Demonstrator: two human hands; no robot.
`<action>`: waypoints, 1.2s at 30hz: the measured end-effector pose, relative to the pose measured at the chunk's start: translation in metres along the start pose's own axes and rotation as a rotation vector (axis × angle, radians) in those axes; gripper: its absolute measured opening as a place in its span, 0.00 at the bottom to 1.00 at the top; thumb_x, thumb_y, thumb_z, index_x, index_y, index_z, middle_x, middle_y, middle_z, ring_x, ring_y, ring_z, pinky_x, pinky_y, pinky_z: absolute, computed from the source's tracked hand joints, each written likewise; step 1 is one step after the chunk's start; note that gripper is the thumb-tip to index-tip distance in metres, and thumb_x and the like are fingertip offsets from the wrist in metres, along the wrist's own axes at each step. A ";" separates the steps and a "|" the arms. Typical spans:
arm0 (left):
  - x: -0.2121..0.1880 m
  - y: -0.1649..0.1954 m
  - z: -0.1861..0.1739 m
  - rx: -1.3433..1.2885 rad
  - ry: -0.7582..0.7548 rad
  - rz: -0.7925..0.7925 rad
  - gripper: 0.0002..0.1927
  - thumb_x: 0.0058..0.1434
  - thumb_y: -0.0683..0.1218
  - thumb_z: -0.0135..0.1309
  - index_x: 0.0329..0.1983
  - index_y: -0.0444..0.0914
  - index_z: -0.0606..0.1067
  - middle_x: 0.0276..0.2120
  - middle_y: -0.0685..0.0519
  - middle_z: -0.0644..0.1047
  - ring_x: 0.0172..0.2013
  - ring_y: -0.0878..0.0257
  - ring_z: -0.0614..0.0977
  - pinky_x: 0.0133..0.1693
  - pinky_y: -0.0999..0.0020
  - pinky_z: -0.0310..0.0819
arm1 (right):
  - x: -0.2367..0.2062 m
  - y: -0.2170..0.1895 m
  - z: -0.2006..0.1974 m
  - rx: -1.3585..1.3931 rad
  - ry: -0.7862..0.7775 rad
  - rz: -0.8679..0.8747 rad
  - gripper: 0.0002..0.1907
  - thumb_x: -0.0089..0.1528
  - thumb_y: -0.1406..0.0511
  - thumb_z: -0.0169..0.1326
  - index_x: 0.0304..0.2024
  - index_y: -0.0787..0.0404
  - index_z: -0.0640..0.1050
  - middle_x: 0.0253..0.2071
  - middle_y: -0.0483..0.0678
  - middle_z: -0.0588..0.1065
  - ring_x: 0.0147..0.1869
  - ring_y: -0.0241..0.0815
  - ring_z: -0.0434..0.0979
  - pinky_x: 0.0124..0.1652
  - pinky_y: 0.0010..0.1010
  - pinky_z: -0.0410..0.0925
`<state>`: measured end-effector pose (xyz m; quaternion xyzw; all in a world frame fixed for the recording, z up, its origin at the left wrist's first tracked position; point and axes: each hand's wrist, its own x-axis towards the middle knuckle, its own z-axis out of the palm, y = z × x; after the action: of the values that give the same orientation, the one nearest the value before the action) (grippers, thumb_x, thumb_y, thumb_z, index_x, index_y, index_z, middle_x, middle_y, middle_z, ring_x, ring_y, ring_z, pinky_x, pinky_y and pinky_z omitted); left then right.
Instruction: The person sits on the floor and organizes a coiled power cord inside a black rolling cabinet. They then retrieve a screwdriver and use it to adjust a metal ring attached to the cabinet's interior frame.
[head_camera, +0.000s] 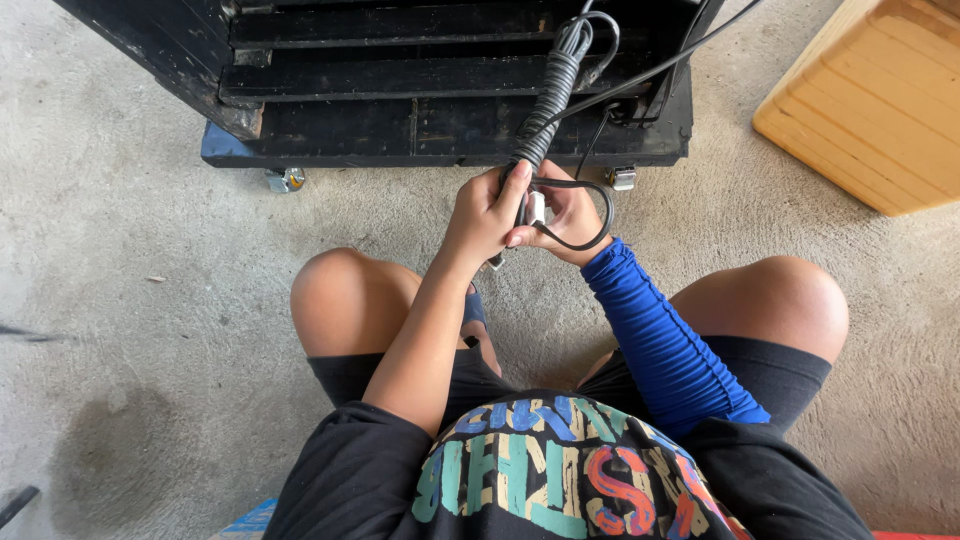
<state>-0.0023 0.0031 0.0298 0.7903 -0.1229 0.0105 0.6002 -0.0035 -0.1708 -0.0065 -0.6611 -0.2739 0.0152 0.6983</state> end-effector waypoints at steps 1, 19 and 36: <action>0.000 -0.001 0.000 -0.063 -0.015 -0.018 0.26 0.71 0.62 0.47 0.31 0.37 0.77 0.22 0.57 0.77 0.24 0.67 0.78 0.28 0.71 0.71 | 0.001 -0.003 -0.001 -0.027 -0.004 0.021 0.44 0.50 0.51 0.75 0.59 0.65 0.71 0.48 0.42 0.75 0.51 0.33 0.74 0.53 0.26 0.71; 0.002 -0.021 0.009 -0.287 0.091 -0.029 0.25 0.72 0.61 0.47 0.33 0.36 0.76 0.25 0.56 0.76 0.26 0.70 0.76 0.30 0.73 0.70 | 0.000 -0.005 0.003 0.071 0.084 0.093 0.41 0.52 0.59 0.77 0.57 0.66 0.65 0.47 0.50 0.77 0.52 0.37 0.79 0.51 0.30 0.76; 0.013 -0.040 0.008 -0.568 0.189 -0.242 0.19 0.70 0.56 0.51 0.40 0.35 0.77 0.29 0.57 0.76 0.27 0.71 0.75 0.29 0.75 0.69 | -0.012 -0.012 0.016 -0.650 0.167 -0.138 0.26 0.69 0.58 0.61 0.60 0.68 0.67 0.41 0.55 0.76 0.45 0.49 0.80 0.44 0.37 0.73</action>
<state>0.0170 0.0028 -0.0080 0.5957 0.0303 -0.0222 0.8023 -0.0243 -0.1620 0.0002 -0.8280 -0.2503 -0.1742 0.4705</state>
